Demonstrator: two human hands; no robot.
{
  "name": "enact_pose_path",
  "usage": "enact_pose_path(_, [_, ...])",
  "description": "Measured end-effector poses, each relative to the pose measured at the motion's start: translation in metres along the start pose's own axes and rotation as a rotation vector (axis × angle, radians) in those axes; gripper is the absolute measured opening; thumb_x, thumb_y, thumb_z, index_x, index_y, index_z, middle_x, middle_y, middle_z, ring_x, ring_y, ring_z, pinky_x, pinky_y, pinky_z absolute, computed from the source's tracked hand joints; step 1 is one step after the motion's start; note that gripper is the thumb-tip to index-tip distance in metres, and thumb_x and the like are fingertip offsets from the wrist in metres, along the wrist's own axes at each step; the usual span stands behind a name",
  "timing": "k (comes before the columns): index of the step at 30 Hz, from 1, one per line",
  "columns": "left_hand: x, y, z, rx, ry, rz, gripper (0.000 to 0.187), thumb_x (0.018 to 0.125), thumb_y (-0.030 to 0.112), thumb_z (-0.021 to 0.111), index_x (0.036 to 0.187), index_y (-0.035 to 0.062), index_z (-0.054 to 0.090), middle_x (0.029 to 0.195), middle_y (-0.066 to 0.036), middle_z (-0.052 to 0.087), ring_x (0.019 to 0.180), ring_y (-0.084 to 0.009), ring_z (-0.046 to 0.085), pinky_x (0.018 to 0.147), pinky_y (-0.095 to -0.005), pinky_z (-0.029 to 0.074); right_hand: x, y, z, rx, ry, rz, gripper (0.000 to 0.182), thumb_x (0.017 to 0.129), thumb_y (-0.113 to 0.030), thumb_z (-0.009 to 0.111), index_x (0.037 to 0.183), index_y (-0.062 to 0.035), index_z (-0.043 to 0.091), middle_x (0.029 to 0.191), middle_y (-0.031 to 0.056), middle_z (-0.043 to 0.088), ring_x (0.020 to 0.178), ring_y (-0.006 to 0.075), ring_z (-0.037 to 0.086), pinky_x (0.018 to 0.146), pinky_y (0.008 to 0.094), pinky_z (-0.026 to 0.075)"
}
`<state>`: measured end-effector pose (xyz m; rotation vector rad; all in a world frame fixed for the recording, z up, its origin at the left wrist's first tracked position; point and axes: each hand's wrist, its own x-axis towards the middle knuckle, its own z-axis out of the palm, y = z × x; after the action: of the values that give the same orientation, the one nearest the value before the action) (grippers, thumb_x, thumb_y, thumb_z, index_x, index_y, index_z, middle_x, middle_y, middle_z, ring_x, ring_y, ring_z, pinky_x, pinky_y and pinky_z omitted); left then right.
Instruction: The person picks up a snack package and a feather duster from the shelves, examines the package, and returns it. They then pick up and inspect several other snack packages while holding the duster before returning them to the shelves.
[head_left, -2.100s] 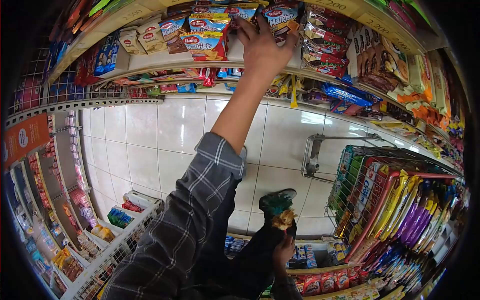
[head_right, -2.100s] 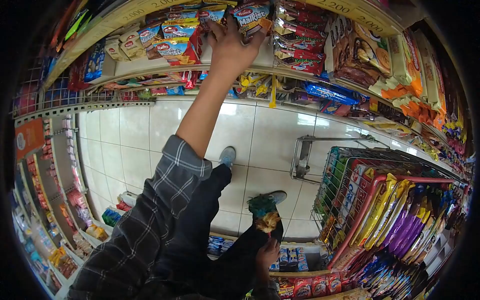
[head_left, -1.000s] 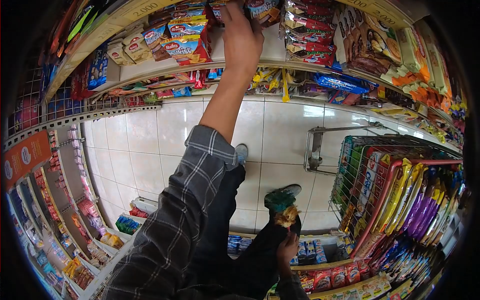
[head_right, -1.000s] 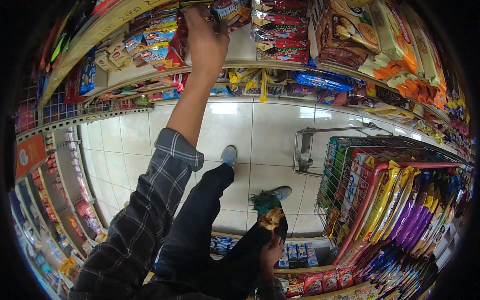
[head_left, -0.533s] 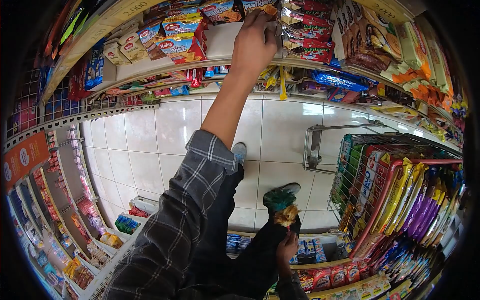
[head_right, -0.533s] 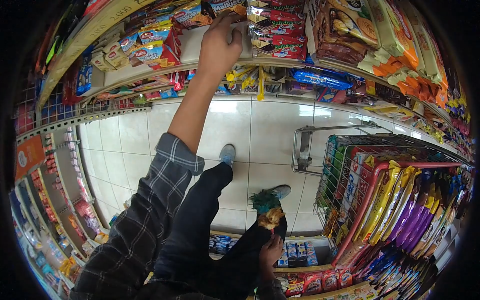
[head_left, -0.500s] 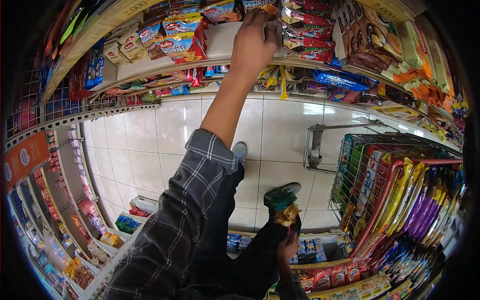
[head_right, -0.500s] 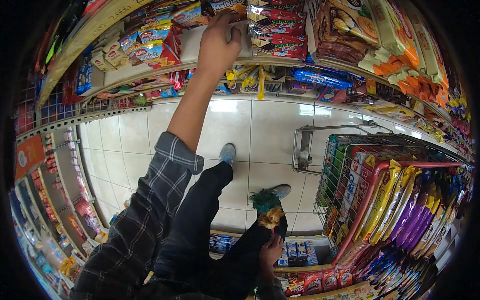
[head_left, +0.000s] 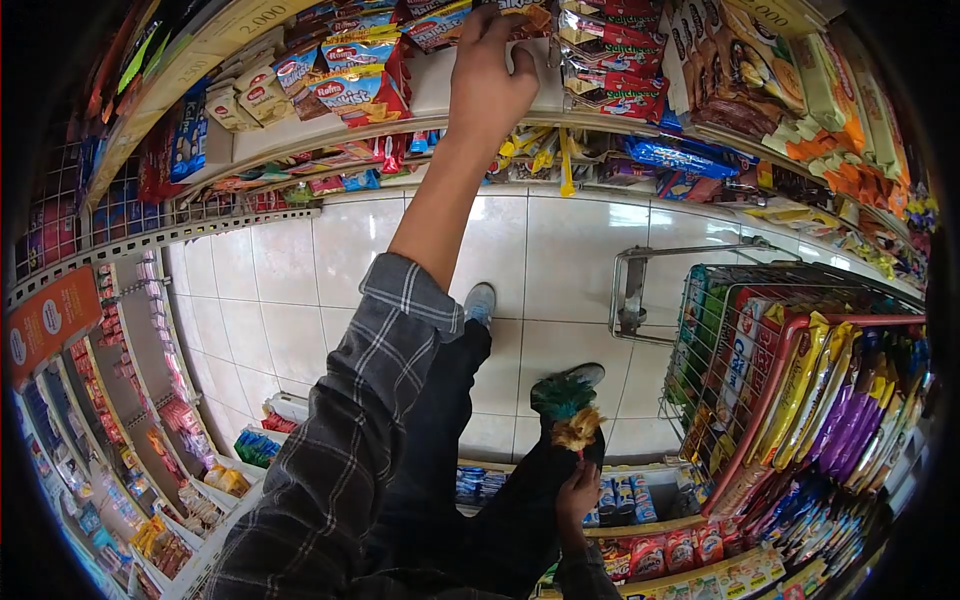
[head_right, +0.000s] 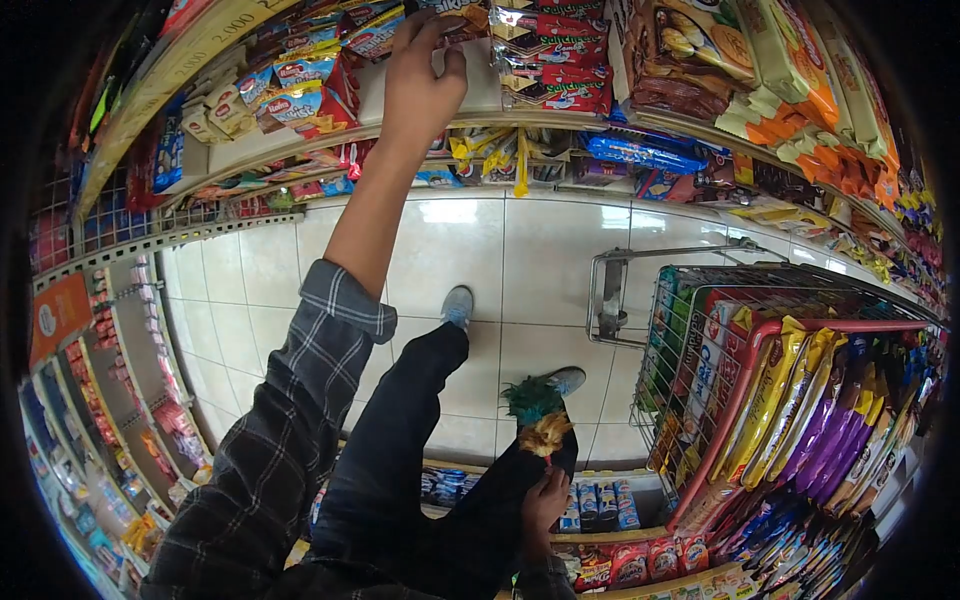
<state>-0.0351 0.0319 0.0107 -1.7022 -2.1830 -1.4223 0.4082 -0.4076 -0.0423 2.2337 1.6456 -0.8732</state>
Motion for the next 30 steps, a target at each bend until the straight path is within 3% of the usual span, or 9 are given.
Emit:
enact_pose_path(7, [0.005, 0.004, -0.004, 0.085, -0.013, -0.01, 0.05, 0.085, 0.004, 0.054, 0.134, -0.0046, 0.047, 0.133, -0.027, 0.047, 0.121, -0.0447, 0.047, 0.101, -0.0446, 0.043, 0.0, 0.002, 0.002, -0.014, 0.017, -0.045, 0.022, 0.099, -0.024, 0.044, 0.105, -0.0071, 0.056, 0.097, 0.015, 0.06, 0.092, 0.0394, 0.057, 0.078, 0.0512, 0.04])
enact_pose_path(16, [0.016, 0.006, -0.018, 0.02, -0.169, -0.059, 0.05, 0.083, 0.003, 0.054, 0.132, -0.003, 0.049, 0.131, -0.028, 0.046, 0.121, -0.046, 0.046, 0.1, -0.0462, 0.043, -0.005, 0.001, 0.005, 0.018, 0.027, -0.037, 0.02, 0.099, -0.023, 0.044, 0.103, -0.0076, 0.056, 0.096, 0.0135, 0.06, 0.091, 0.0379, 0.057, 0.079, 0.0487, 0.04])
enact_pose_path(19, [0.012, -0.01, -0.016, -0.041, 0.046, 0.165, 0.024, 0.084, 0.012, 0.062, 0.105, 0.0014, 0.067, 0.099, -0.014, 0.065, 0.087, -0.0301, 0.066, 0.083, -0.0372, 0.052, -0.007, -0.001, 0.006, 0.02, 0.025, -0.02, 0.02, 0.099, -0.023, 0.044, 0.102, -0.0074, 0.057, 0.095, 0.0137, 0.06, 0.09, 0.0378, 0.057, 0.078, 0.049, 0.04])
enact_pose_path(22, [0.004, -0.013, -0.026, -0.072, 0.05, 0.013, 0.019, 0.085, 0.015, 0.064, 0.096, 0.0008, 0.07, 0.093, -0.011, 0.067, 0.083, -0.0245, 0.067, 0.08, -0.0346, 0.052, -0.007, -0.001, 0.008, 0.002, 0.026, -0.01, 0.021, 0.099, -0.024, 0.044, 0.101, -0.0067, 0.057, 0.095, 0.014, 0.06, 0.09, 0.0379, 0.058, 0.078, 0.0493, 0.04])
enact_pose_path(23, [0.0, -0.01, -0.029, -0.053, 0.06, -0.11, 0.017, 0.082, 0.015, 0.064, 0.084, -0.0003, 0.069, 0.084, -0.014, 0.064, 0.079, -0.0276, 0.064, 0.071, -0.0351, 0.051, -0.007, 0.0, 0.008, -0.005, 0.025, -0.01, 0.022, 0.099, -0.024, 0.044, 0.101, -0.0064, 0.057, 0.094, 0.0142, 0.06, 0.09, 0.038, 0.058, 0.078, 0.0494, 0.04])
enact_pose_path(26, [-0.007, -0.021, -0.035, 0.003, 0.113, -0.12, 0.021, 0.081, 0.016, 0.065, 0.094, -0.0005, 0.068, 0.086, -0.016, 0.063, 0.079, -0.0297, 0.063, 0.071, -0.0376, 0.051, -0.007, 0.0, 0.009, 0.004, 0.025, -0.013, 0.023, 0.1, -0.024, 0.043, 0.1, -0.0057, 0.057, 0.094, 0.0148, 0.06, 0.09, 0.0386, 0.057, 0.078, 0.0495, 0.04])
enact_pose_path(29, [-0.007, -0.032, -0.024, 0.238, 0.35, 0.163, 0.028, 0.086, 0.015, 0.064, 0.11, 0.002, 0.065, 0.101, -0.017, 0.064, 0.087, -0.0281, 0.064, 0.08, -0.037, 0.051, -0.007, -0.002, 0.009, 0.016, 0.027, -0.02, 0.023, 0.1, -0.024, 0.043, 0.101, -0.0059, 0.057, 0.094, 0.0151, 0.06, 0.09, 0.0391, 0.057, 0.077, 0.0495, 0.041])
enact_pose_path(30, [-0.007, -0.026, -0.024, 0.277, 0.296, 0.131, 0.035, 0.084, 0.011, 0.061, 0.117, 0.0003, 0.06, 0.111, -0.021, 0.057, 0.098, -0.0352, 0.057, 0.087, -0.041, 0.048, -0.007, -0.002, 0.009, 0.01, 0.022, -0.021, 0.023, 0.1, -0.024, 0.043, 0.101, -0.0059, 0.057, 0.094, 0.0151, 0.06, 0.091, 0.0391, 0.057, 0.077, 0.0496, 0.041])
